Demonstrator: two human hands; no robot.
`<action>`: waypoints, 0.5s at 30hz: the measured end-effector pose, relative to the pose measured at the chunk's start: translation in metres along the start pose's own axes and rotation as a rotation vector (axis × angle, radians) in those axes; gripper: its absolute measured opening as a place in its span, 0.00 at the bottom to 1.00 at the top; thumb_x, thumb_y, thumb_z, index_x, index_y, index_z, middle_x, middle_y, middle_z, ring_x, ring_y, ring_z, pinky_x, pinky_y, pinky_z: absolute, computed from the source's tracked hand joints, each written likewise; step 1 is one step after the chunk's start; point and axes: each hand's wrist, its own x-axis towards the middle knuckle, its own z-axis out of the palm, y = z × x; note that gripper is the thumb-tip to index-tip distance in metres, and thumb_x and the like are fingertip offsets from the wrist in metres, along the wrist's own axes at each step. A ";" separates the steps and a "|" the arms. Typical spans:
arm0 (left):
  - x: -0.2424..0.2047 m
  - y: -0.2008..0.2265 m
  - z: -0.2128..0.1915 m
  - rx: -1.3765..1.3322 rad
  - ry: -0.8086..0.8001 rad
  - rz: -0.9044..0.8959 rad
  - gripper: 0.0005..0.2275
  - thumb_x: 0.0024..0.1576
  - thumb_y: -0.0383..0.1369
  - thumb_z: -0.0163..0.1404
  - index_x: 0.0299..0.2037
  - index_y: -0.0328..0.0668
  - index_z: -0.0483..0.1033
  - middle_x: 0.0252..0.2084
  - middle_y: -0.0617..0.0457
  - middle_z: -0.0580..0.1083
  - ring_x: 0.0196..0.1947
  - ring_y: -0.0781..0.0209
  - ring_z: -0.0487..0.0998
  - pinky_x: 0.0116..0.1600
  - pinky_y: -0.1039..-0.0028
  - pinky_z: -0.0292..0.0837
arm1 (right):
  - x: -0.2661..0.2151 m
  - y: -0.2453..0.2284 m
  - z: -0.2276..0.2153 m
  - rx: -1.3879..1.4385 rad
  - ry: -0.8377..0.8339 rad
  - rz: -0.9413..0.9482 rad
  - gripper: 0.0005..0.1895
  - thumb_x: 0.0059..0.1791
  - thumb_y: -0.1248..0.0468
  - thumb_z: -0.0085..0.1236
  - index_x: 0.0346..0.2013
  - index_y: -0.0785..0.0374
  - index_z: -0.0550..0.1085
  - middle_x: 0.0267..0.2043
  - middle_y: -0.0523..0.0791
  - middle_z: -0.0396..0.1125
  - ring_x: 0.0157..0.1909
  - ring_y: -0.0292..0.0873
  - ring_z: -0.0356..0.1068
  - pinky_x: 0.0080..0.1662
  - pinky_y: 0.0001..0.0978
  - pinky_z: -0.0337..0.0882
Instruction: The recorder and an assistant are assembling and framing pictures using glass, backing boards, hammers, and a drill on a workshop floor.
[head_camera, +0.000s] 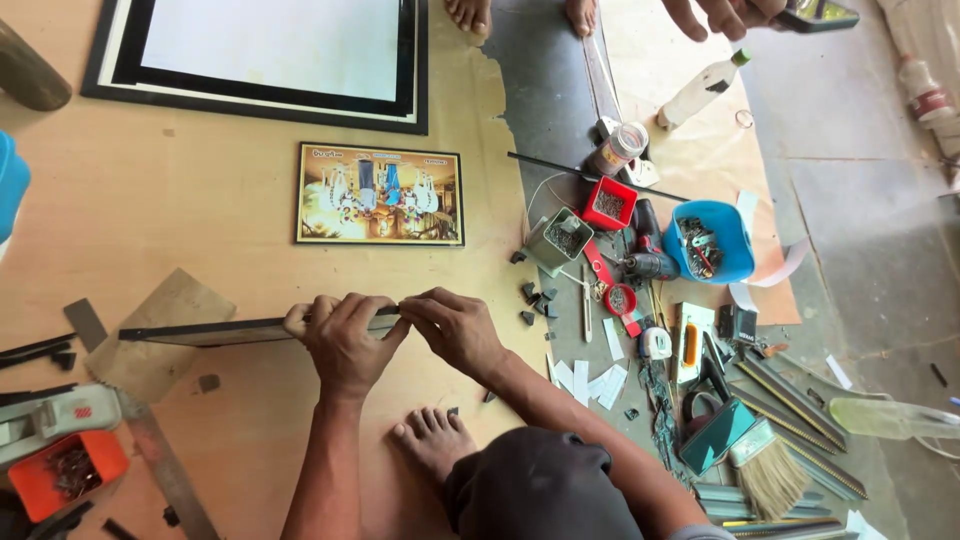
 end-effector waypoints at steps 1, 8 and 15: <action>-0.001 0.000 0.000 0.002 -0.002 0.005 0.10 0.45 0.43 0.67 0.30 0.58 0.79 0.30 0.65 0.74 0.35 0.59 0.69 0.55 0.57 0.52 | -0.003 0.001 0.002 0.002 0.005 0.002 0.08 0.50 0.67 0.63 0.44 0.61 0.79 0.41 0.45 0.75 0.36 0.47 0.77 0.39 0.35 0.77; 0.001 0.002 -0.003 -0.003 -0.008 0.003 0.13 0.46 0.47 0.68 0.28 0.56 0.78 0.29 0.64 0.75 0.35 0.58 0.69 0.55 0.57 0.51 | -0.029 0.012 0.000 0.170 0.141 0.197 0.08 0.49 0.70 0.65 0.42 0.63 0.81 0.41 0.47 0.76 0.38 0.44 0.78 0.39 0.31 0.78; 0.003 0.002 -0.002 -0.018 -0.021 -0.002 0.14 0.46 0.48 0.67 0.28 0.55 0.77 0.29 0.64 0.75 0.35 0.57 0.68 0.55 0.58 0.51 | -0.180 0.074 -0.026 -0.179 0.010 0.613 0.06 0.47 0.64 0.64 0.37 0.60 0.80 0.36 0.46 0.74 0.36 0.47 0.77 0.37 0.38 0.74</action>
